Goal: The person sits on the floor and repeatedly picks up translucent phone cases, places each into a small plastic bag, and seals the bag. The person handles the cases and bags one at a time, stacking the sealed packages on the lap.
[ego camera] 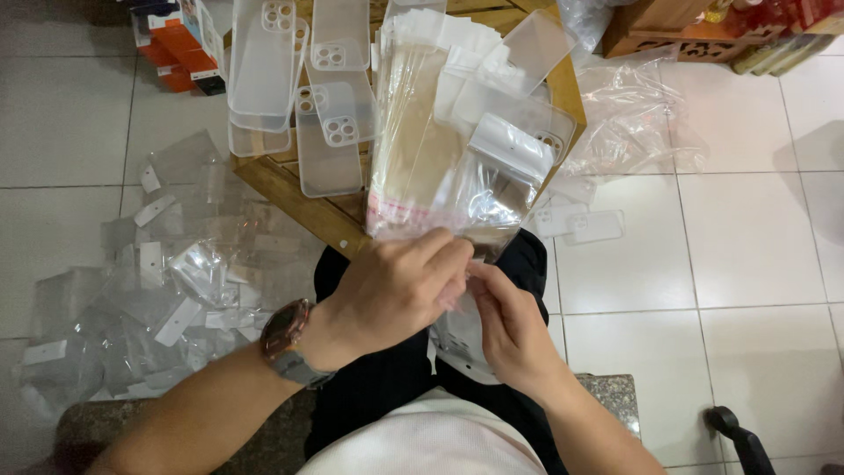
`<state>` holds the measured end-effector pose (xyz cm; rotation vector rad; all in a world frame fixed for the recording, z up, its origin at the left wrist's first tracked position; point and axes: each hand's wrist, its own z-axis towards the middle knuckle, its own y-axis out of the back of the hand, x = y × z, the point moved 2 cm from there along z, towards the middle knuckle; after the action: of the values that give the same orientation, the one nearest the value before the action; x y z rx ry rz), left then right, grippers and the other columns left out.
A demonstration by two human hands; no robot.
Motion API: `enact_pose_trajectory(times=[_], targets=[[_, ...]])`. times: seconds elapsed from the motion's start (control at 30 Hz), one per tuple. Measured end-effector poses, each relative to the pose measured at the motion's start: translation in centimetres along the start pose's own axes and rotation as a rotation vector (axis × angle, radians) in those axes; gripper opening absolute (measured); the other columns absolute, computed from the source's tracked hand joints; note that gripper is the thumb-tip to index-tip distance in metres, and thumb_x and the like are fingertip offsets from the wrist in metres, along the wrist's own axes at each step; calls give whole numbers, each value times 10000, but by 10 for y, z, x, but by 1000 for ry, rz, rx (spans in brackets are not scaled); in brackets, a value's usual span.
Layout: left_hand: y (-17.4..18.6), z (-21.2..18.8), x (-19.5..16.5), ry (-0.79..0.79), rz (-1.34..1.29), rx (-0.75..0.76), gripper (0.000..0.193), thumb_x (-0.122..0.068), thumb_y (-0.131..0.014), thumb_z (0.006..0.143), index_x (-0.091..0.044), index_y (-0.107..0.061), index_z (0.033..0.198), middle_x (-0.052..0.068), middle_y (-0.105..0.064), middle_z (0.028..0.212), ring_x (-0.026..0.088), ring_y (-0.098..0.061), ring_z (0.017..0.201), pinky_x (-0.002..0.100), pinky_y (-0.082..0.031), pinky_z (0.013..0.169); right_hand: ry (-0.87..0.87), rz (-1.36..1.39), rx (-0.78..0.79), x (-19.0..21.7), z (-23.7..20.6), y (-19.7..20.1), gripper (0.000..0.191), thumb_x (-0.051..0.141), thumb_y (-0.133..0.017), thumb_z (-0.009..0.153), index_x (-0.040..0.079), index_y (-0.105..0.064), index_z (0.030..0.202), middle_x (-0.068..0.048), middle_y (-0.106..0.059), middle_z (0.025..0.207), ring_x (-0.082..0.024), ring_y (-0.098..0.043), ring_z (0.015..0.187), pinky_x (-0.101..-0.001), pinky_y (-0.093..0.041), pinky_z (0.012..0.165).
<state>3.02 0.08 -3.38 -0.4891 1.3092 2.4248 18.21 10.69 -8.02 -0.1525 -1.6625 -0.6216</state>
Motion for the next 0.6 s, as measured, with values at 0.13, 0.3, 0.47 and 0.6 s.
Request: enact_pose_trajectory(times=[0.13,0.3,0.47,0.6], targets=[[-5,-9,14,98,-222,-116,115,-122,-561,1060,-38,-561,982,56,-597,884,134,-635,699,265,-522,595,211,54,13,4,1,-2,316,27,-453,1071,-66,-542,1359,-177,-689,1308,-236,-647,1249,-314,-478,1077],[15,-20,48,439,-1281,-490,325,-286,-436,1184,-111,-555,938,-33,-555,750,-18,-521,620,157,-412,532,-1,513,90,-7,3,9,334,124,-356,1100,-9,-554,1334,-145,-698,1325,-224,-714,1184,-349,-585,998],[3,-23,16,100,-286,-164,147,-204,-582,1055,-64,-619,1033,6,-645,777,96,-615,590,263,-485,522,-117,440,32,-23,-2,6,351,87,-402,1103,-30,-534,1407,-153,-677,1221,-205,-650,1108,-322,-513,939],[-3,-18,3,-54,-52,-157,208,-137,-732,993,-7,-670,1145,55,-642,815,181,-670,649,315,-532,574,-53,293,1,-25,-5,-2,370,28,-437,1086,-44,-515,1441,-143,-657,1231,-169,-581,1128,-293,-471,979]])
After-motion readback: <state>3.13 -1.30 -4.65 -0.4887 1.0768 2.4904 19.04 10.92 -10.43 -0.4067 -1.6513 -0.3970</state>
